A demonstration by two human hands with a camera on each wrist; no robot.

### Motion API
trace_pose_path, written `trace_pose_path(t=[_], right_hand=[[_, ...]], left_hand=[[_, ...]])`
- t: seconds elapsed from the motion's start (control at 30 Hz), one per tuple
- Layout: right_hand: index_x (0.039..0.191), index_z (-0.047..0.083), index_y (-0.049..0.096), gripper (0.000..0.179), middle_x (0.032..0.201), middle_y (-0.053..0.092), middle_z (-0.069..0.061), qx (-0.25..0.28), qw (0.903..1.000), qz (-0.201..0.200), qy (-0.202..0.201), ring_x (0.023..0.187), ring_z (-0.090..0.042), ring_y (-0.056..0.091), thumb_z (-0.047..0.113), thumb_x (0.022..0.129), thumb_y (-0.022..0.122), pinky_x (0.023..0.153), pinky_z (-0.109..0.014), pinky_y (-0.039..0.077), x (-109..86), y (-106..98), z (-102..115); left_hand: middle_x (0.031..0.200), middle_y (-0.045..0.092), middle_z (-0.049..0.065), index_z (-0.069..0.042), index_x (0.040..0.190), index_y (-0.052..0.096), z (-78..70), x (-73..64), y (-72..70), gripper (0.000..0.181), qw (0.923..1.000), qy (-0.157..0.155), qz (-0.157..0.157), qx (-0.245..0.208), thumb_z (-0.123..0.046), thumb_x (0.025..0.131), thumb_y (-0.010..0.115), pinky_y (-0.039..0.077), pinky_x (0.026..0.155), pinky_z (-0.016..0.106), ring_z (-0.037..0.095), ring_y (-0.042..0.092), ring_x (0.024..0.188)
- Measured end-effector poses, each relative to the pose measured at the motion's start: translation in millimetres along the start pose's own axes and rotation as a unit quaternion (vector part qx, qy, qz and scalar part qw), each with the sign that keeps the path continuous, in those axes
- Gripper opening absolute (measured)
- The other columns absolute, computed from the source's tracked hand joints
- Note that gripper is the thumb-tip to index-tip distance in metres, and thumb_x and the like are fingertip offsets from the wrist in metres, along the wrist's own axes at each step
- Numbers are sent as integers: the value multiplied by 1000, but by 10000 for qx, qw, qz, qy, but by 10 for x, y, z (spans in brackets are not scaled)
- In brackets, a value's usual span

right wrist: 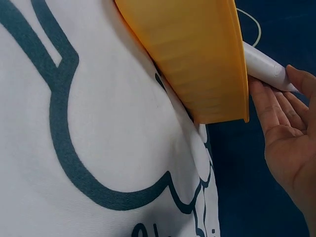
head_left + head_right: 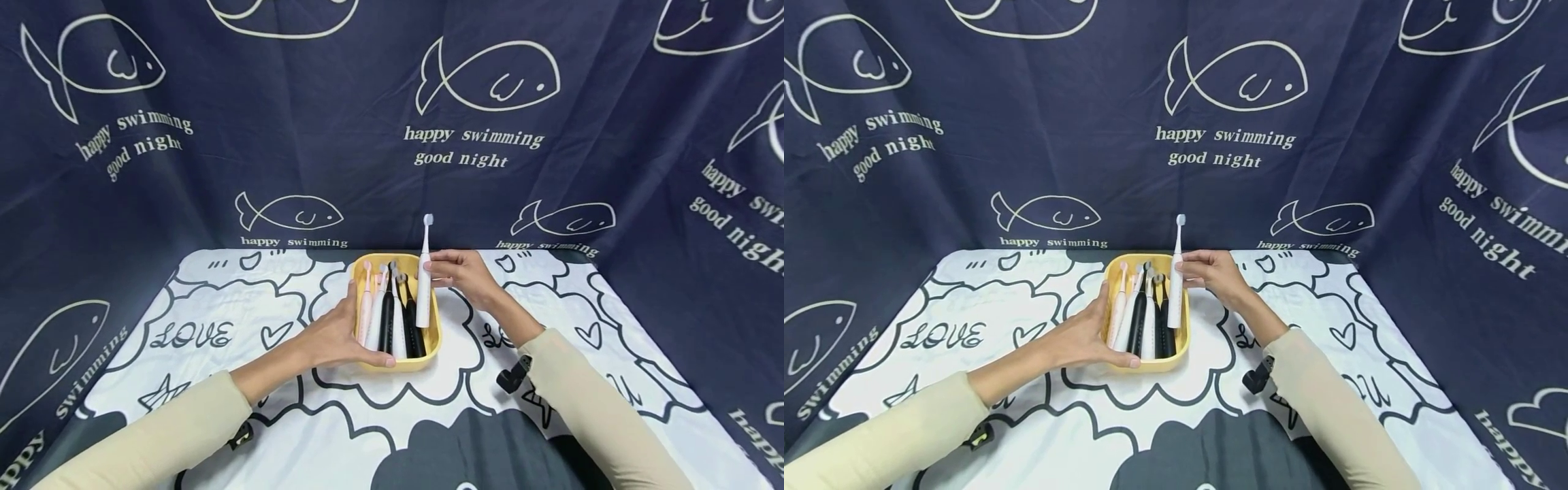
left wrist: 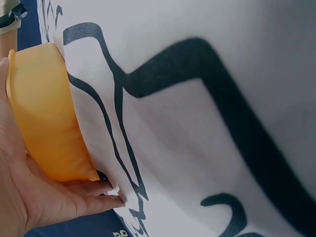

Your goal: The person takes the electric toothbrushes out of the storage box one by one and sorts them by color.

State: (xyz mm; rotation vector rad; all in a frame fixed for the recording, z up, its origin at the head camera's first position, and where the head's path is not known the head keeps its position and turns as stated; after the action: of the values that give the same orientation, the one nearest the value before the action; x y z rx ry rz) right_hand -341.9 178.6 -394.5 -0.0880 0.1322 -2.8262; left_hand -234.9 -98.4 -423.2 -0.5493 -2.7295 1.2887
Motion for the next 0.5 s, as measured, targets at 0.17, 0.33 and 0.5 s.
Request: trace_pose_path(t=[0.17,0.33,0.5], right_hand=[[141,-19,66,39,102,84,9,-43,10000,-13,34,95,-8,82,4,109,71,91,-34,69,-59,-5,44],[141,-21,65,41,102,84,9,38,10000,13,-40,96,-9,83,2,108,71,92,-36,69,-81,-17,119],[139,-20,66,40,105,85,8,-36,9999,67,-151,99,-9,83,3,107,73,95,-37,68,-105,-40,239]], left_hand=[[185,24,29,-7,179,-16,7,6,16,178,9999,-70,72,66,-87,64,94,44,130,58,43,42,166],[178,38,33,-6,179,-17,4,9,10,180,9998,-151,97,131,-88,63,94,49,126,56,41,53,158],[171,48,35,-7,179,-19,-5,18,-5,180,9995,-205,169,177,-88,64,93,53,121,54,38,62,148]])
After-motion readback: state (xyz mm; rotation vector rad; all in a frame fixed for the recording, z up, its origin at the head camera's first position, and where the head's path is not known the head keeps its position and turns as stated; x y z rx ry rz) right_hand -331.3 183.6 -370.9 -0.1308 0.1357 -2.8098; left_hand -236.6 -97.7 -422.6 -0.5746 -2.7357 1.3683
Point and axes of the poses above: each hand's wrist, its own x-axis towards the middle knuckle, its own y-axis out of the palm, z = x × y, the point moved 4 cm from there along x, towards the middle knuckle
